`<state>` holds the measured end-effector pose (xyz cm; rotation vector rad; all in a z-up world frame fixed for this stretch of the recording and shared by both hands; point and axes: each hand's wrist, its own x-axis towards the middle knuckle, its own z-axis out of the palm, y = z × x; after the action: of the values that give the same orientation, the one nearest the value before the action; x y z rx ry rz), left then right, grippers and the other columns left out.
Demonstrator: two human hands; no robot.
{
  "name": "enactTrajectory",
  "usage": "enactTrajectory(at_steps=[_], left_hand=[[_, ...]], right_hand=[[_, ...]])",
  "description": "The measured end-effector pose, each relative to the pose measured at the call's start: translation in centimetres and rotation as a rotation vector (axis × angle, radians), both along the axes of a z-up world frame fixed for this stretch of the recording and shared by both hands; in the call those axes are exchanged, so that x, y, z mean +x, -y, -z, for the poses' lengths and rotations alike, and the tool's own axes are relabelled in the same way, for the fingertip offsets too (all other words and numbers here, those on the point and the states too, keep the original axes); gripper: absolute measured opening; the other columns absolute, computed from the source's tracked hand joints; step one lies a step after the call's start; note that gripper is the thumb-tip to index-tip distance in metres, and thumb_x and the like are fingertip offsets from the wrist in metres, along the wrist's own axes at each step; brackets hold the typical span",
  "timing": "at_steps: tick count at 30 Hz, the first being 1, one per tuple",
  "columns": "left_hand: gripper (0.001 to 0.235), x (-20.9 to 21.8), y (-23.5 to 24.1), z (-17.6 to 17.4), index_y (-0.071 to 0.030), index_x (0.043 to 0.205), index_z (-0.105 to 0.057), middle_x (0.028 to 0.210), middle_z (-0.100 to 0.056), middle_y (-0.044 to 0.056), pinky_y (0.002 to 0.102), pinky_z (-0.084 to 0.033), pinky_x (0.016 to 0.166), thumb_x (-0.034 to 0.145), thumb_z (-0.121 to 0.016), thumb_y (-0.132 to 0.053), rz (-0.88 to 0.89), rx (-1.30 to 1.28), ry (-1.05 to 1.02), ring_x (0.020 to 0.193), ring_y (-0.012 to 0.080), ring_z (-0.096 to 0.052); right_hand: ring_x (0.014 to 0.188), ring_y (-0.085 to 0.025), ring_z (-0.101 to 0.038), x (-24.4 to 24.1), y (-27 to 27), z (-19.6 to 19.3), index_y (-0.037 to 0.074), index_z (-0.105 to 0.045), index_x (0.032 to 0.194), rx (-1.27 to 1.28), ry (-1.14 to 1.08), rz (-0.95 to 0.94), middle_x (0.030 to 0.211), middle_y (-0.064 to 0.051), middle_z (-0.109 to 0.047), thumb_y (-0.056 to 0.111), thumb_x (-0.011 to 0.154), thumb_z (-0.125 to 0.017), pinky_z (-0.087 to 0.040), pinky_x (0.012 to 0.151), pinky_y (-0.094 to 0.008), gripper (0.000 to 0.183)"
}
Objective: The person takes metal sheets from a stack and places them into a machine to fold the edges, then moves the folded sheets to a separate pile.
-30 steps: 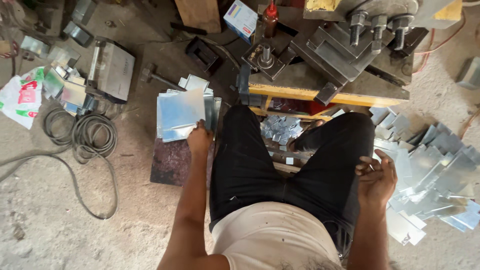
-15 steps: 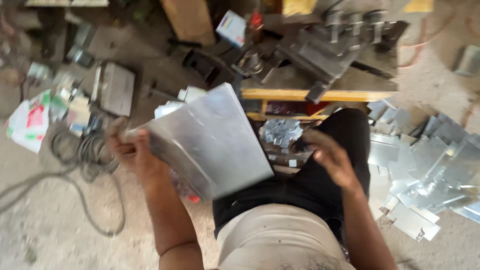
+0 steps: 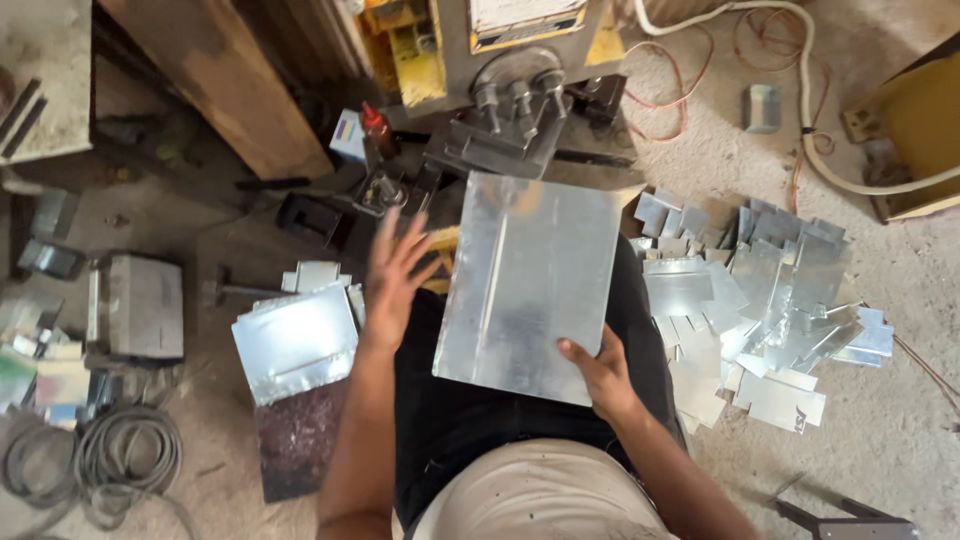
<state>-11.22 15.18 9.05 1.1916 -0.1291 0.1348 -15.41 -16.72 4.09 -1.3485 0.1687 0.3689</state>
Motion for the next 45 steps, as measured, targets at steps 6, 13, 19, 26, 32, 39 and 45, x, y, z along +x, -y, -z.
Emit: enactTrajectory(at_steps=[6,13,19,26,32,39,45], left_hand=[[0.077,-5.4,-2.4,-0.1,-0.001,0.156,-0.037,0.150,-0.052,0.027,0.053,-0.053,0.103,0.105,-0.047,-0.057,-0.246,-0.057,0.139,0.121,0.0362,-0.062],[0.068,-8.7,-2.5,1.4,0.009,0.140,-0.052,0.131,-0.063,0.025,0.047,-0.054,0.095,0.110,-0.048,-0.052,-0.380,-0.035,0.178,0.107,0.0332,-0.066],[0.065,-8.7,-2.2,-0.1,0.012,0.128,-0.058,0.120,-0.067,0.025,0.044,-0.058,0.092,0.111,-0.046,-0.050,-0.411,0.061,0.287,0.106,0.0318,-0.068],[0.065,-6.8,-0.4,0.5,0.012,0.122,-0.061,0.115,-0.067,0.025,0.040,-0.058,0.089,0.110,-0.050,-0.051,-0.327,0.073,0.315,0.102,0.0307,-0.069],[0.067,-4.9,3.3,-3.9,0.004,0.121,-0.069,0.119,-0.073,0.020,0.045,-0.056,0.098,0.101,-0.061,-0.059,-0.252,0.435,0.406,0.110,0.0340,-0.070],[0.067,-2.2,7.1,-6.6,-0.022,0.141,-0.061,0.148,-0.057,0.007,0.069,-0.015,0.117,0.077,-0.075,-0.036,-0.186,1.617,0.363,0.143,0.0280,-0.043],[0.055,1.9,7.7,-2.3,-0.021,0.142,-0.063,0.148,-0.061,0.001,0.055,-0.030,0.125,0.090,-0.067,-0.003,-0.317,1.712,0.541,0.143,0.0247,-0.050]], right_hand=[[0.109,-0.026,-0.065,1.4,-2.9,0.2,-0.008,-0.051,0.135,0.155,0.003,0.032,0.117,-0.020,-0.067,0.020,0.091,-0.074,-0.056,0.093,-0.040,0.058],[0.116,-0.026,-0.063,3.2,-5.9,-1.9,-0.007,-0.048,0.142,0.157,0.041,-0.020,0.124,-0.018,-0.066,0.022,0.094,-0.069,-0.052,0.098,-0.040,0.059],[0.117,-0.026,-0.063,1.0,-4.5,-3.5,-0.004,-0.046,0.144,0.233,-0.053,0.102,0.129,-0.020,-0.064,0.016,0.092,-0.067,-0.052,0.099,-0.038,0.060],[0.109,-0.025,-0.062,5.9,-4.4,-2.6,-0.006,-0.049,0.139,0.248,-0.028,0.218,0.118,-0.015,-0.063,0.014,0.095,-0.065,-0.053,0.092,-0.039,0.051],[0.100,-0.023,-0.068,8.5,-6.3,-4.5,-0.005,-0.053,0.132,0.282,-0.039,0.250,0.112,-0.014,-0.067,0.013,0.094,-0.063,-0.057,0.087,-0.036,0.043],[0.096,-0.024,-0.067,8.2,-6.3,-4.5,-0.006,-0.053,0.131,0.361,-0.005,0.231,0.112,-0.016,-0.066,0.012,0.095,-0.065,-0.058,0.082,-0.037,0.042],[0.110,-0.025,-0.063,8.9,-5.1,-3.1,0.001,-0.050,0.137,0.214,-0.100,0.168,0.123,-0.016,-0.062,0.022,0.097,-0.061,-0.055,0.088,-0.040,0.047]])
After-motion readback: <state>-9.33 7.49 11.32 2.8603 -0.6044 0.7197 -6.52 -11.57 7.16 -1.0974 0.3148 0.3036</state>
